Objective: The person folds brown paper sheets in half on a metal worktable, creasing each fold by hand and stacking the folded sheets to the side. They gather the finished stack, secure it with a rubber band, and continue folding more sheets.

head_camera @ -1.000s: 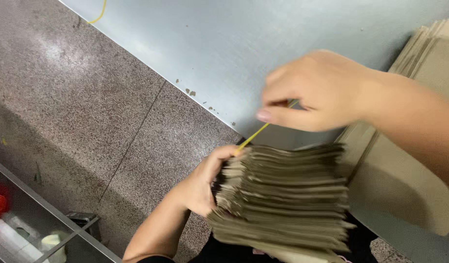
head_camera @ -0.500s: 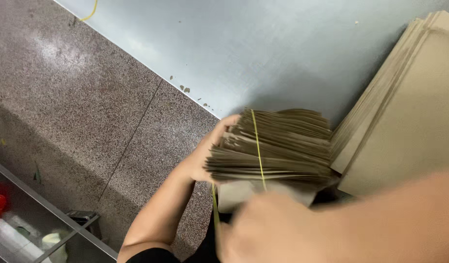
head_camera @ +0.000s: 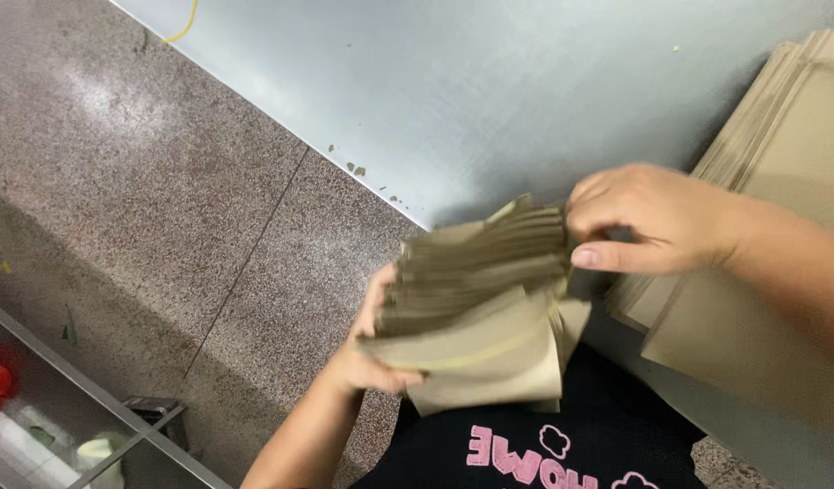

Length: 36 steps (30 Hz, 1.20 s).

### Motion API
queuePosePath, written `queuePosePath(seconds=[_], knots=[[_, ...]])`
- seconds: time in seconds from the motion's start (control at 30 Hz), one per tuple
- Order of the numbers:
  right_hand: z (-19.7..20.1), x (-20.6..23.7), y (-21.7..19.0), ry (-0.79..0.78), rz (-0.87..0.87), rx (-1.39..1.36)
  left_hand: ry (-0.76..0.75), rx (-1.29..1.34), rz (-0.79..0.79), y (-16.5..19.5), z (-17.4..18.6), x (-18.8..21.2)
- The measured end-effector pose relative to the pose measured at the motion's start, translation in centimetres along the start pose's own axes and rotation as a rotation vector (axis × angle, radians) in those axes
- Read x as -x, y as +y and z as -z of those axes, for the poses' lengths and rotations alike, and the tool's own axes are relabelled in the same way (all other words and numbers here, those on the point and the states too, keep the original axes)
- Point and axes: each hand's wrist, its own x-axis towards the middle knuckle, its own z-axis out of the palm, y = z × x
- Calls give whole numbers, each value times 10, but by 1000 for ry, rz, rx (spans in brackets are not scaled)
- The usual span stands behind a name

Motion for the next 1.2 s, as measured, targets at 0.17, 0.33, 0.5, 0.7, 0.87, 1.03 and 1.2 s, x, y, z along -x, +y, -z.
queuePosePath(seconds=[0.17, 0.33, 0.5, 0.7, 0.87, 1.03, 1.2], knots=[[12, -13, -34, 44, 48, 22, -49, -51, -5, 18, -3, 11], [48, -20, -35, 159, 784, 1022, -153, -401, -146, 31, -3, 9], [34, -10, -5, 147, 427, 577, -185, -395, -210, 30, -6, 10], [-14, 21, -26, 22, -57, -223, -54, 97, -121, -3, -2, 21], [-29, 34, -88, 49, 58, -251, 248, 325, 233, -38, 3, 29], [-58, 7, -132, -104, 55, -6, 362, 351, 201, -49, 2, 28], [-48, -5, -106, -20, -514, -241, 579, 652, 290, -48, -6, 16]])
